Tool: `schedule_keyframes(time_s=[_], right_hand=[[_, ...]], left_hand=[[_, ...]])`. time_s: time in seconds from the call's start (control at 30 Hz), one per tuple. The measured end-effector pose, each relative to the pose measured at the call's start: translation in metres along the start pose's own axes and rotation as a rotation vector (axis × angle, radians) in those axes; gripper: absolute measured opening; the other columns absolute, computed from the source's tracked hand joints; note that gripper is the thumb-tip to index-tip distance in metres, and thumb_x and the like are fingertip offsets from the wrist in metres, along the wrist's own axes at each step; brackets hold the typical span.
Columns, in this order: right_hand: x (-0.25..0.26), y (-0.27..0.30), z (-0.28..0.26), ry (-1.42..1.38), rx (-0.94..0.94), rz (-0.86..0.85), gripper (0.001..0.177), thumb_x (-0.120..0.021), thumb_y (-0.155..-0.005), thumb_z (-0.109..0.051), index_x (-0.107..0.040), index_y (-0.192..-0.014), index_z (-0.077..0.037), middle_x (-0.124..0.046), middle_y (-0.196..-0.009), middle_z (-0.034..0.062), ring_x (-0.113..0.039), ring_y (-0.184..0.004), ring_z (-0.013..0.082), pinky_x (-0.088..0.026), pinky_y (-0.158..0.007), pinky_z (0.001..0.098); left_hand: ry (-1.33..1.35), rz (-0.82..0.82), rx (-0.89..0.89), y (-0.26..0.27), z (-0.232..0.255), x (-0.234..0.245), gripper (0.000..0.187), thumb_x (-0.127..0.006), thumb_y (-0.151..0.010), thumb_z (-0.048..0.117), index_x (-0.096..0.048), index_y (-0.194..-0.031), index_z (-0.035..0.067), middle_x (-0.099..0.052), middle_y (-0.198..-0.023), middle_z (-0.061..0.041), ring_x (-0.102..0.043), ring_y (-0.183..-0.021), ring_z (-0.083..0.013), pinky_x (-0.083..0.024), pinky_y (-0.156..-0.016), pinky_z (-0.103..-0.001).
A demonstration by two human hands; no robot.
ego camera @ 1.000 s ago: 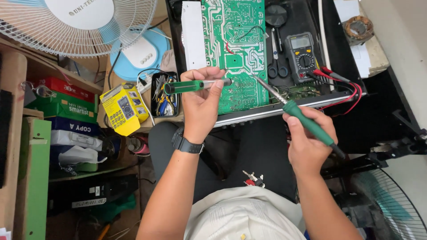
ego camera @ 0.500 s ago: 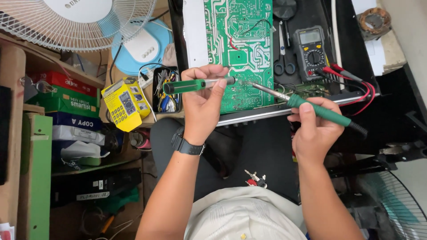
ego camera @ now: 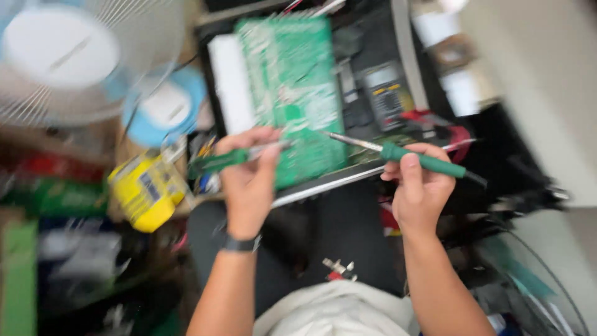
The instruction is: The person uses a soldering iron and a desoldering pump to work on a green circuit board. They heat solder joints and use the pump to remove molten solder, then flip the board over to inspect the other side.
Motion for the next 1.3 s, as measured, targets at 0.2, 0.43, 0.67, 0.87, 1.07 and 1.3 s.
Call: schedule_keyframes(time_s=[0.2,0.43,0.67,0.87,1.07,1.3], right_hand=[[0.056,-0.136,-0.106,0.407,0.459,0.033,0.015,-0.069,-0.128,-0.005,-0.055,-0.130,0.000,-0.058,-0.119,0.0214,-0.082,-0.087,0.0365,-0.068,-0.064,0.0377],[0.067,-0.253,-0.061,1.117,0.301,-0.104,0.020,-0.084,-0.107,-0.035,-0.080,-0.113,-0.016,-0.086,-0.098,0.0042,-0.083,-0.091,0.0318,-0.062,-0.087,0.0470],[0.073,-0.262,-0.019,1.067,0.275,-0.139,0.019,-0.087,-0.109,-0.031,-0.085,-0.106,-0.013,-0.083,-0.094,0.0013,-0.081,-0.087,0.0239,-0.063,-0.080,0.0410],[0.072,-0.266,-0.006,1.112,0.232,-0.161,0.021,-0.084,-0.110,-0.033,-0.084,-0.105,-0.013,-0.080,-0.088,0.0012,-0.079,-0.084,0.0282,-0.061,-0.077,0.0447],[0.067,-0.275,0.002,1.130,0.222,-0.188,0.022,-0.084,-0.110,-0.033,-0.085,-0.105,-0.012,-0.082,-0.093,0.0029,-0.079,-0.088,0.0309,-0.062,-0.080,0.0460],[0.019,-0.280,-0.013,1.135,-0.012,-0.209,0.060,-0.090,-0.109,-0.034,-0.061,-0.150,0.000,-0.071,-0.149,0.0215,-0.069,-0.134,0.0430,-0.055,-0.115,0.0573]], left_hand=[[0.182,0.029,0.064,0.003,0.002,-0.003,0.031,-0.069,-0.115,-0.002,-0.045,-0.125,0.016,-0.073,-0.132,-0.020,-0.080,-0.128,-0.0345,-0.068,-0.116,-0.048],[0.222,0.026,0.118,0.004,-0.001,-0.004,0.030,-0.070,-0.114,0.000,-0.046,-0.124,0.015,-0.073,-0.133,-0.019,-0.078,-0.134,-0.0370,-0.065,-0.124,-0.052],[0.242,-0.006,0.119,0.002,-0.003,-0.004,0.030,-0.072,-0.113,0.003,-0.048,-0.125,0.016,-0.073,-0.133,-0.019,-0.079,-0.133,-0.0374,-0.069,-0.119,-0.055],[0.251,-0.006,0.134,0.002,-0.007,-0.003,0.030,-0.073,-0.112,0.003,-0.049,-0.125,0.016,-0.073,-0.133,-0.017,-0.078,-0.134,-0.0369,-0.067,-0.122,-0.054],[0.241,0.004,0.129,0.002,-0.005,-0.004,0.031,-0.073,-0.112,0.004,-0.048,-0.125,0.016,-0.073,-0.132,-0.018,-0.078,-0.133,-0.0365,-0.070,-0.118,-0.056],[0.252,0.020,0.088,0.002,-0.003,-0.005,0.031,-0.070,-0.114,0.000,-0.045,-0.128,0.014,-0.070,-0.134,-0.020,-0.078,-0.128,-0.0342,-0.073,-0.111,-0.059]])
Point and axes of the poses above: each hand's wrist, its own y-axis away from the middle knuckle, its own x-axis out of the back of the hand, z = x × y, the point moved 6 cm from there along -y, towards the middle knuckle
